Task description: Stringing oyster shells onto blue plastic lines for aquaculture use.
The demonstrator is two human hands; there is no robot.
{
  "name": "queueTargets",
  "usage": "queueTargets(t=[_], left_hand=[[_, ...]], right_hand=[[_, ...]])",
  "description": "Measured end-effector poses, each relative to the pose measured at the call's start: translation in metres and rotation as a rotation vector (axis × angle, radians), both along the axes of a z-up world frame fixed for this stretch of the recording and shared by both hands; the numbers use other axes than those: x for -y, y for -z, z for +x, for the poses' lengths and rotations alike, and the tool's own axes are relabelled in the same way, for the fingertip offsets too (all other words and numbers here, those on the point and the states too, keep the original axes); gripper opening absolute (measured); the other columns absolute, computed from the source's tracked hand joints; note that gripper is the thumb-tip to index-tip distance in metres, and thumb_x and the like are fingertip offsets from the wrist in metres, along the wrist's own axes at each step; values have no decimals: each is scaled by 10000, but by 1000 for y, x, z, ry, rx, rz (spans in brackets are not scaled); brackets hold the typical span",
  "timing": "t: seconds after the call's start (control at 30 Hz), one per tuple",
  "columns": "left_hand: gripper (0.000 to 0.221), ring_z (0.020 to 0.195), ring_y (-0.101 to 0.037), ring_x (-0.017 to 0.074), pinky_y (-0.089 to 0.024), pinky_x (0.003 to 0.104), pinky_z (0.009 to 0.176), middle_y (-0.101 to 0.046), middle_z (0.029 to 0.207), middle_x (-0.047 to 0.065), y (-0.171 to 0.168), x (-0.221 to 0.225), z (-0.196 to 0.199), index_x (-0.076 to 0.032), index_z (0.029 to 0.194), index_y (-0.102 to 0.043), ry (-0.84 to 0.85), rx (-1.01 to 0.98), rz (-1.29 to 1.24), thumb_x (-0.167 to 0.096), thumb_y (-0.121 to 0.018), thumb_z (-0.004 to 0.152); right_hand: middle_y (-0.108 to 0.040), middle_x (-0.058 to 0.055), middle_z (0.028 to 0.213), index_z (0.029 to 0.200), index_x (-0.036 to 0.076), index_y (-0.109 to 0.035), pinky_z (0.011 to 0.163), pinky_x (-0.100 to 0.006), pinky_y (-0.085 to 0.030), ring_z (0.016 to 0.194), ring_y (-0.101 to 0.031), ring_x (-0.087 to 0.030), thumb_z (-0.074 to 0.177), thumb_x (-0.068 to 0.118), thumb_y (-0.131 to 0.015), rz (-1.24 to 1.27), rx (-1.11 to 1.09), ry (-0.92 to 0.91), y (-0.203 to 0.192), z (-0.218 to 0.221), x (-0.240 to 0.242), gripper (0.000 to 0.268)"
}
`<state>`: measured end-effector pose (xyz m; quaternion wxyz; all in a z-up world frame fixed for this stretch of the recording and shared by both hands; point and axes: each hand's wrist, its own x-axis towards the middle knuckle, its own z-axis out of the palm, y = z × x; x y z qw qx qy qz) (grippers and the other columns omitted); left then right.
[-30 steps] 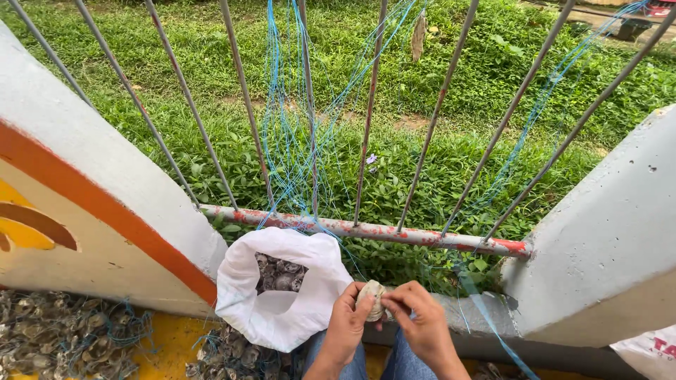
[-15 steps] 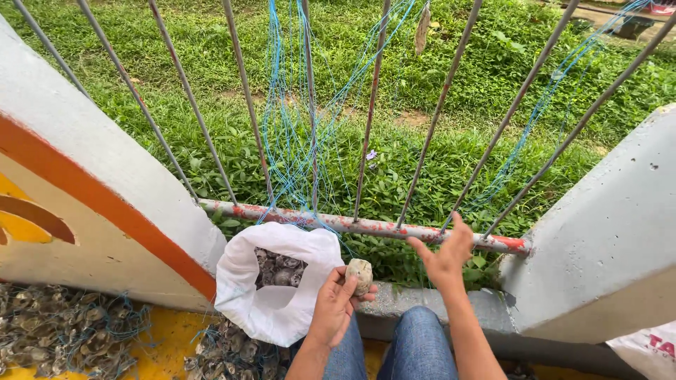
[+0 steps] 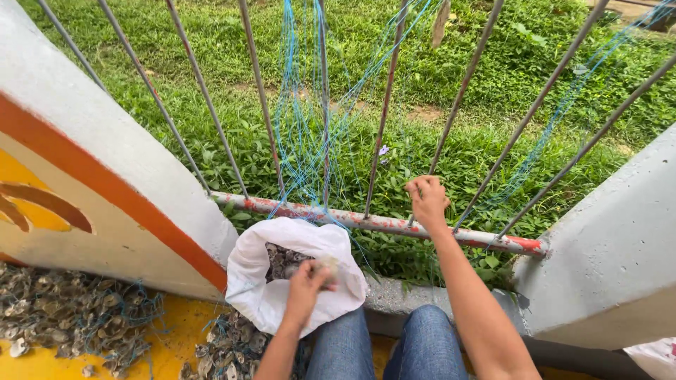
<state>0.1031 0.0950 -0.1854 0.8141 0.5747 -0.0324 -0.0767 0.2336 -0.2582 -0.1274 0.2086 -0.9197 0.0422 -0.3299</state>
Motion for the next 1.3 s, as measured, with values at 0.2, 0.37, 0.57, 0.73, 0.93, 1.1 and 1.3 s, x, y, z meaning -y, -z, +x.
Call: queueTargets(t=[0.2, 0.37, 0.57, 0.73, 0.93, 1.1, 1.3], left_hand=[[281, 806, -754, 249, -592, 355, 702, -761, 993, 205, 21, -66, 34, -12, 1221, -612, -264, -122, 731, -161, -624, 983], [260, 998, -705, 323, -558, 440, 877, -722, 1114, 195, 20, -79, 37, -25, 1119, -638, -174, -7, 286, -87, -701, 875], [249, 1117, -669, 267, -483, 452, 1051, -688, 1254, 137, -17, -32, 57, 29, 1084, -628, 204, 31, -284, -37, -677, 849], [147, 1139, -641, 314, -458, 558, 1229, -660, 1154, 139, -22, 18, 132, 77, 1138, -629, 385, 276, -768, -1, -666, 1019], [409, 1198, -653, 331, -461, 465, 1142, -688, 1225, 155, -45, 5, 109, 23, 1254, -628, 440, 60, -577, -71, -646, 856], [445, 1167, -634, 319, -483, 520, 1076, -649, 1272, 173, -8, -54, 93, 4, 1302, -596, 261, -34, -174, -66, -664, 868], [431, 1185, -622, 342, -486, 500, 1060, -652, 1272, 195, -4, -36, 72, 7, 1290, -599, 75, 61, 226, -95, -642, 873]], right_hand=[[-408, 48, 648, 950, 83, -491, 448, -243, -335, 522, -384, -57, 1123, 301, -443, 921, -127, -441, 50, -84, -27, 282], [-427, 28, 633, 1183, 95, -591, 468, -250, -351, 518, -400, -66, 1098, 266, -402, 948, -213, -312, 152, -204, -37, 269], [-465, 9, 657, 1398, 152, -573, 522, -247, -377, 564, -423, -79, 1057, 263, -439, 981, -349, -261, 199, -295, -39, 384], [-581, 5, 750, 1412, 124, -554, 617, -231, -463, 684, -525, -56, 975, 325, -680, 794, -448, -253, 118, -240, -114, 497], [-620, -48, 776, 1168, 12, -682, 523, -351, -368, 611, -485, -148, 901, 244, -753, 1245, -558, -254, 44, -156, -143, 361], [-742, -97, 825, 1051, 14, -681, 618, -304, -522, 701, -639, -137, 878, 145, -702, 861, -306, -67, 80, -190, -87, 218], [-768, -88, 926, 1094, 36, -645, 694, -311, -552, 812, -707, -129, 860, 226, -723, 819, -325, -164, 100, -226, -98, 311]])
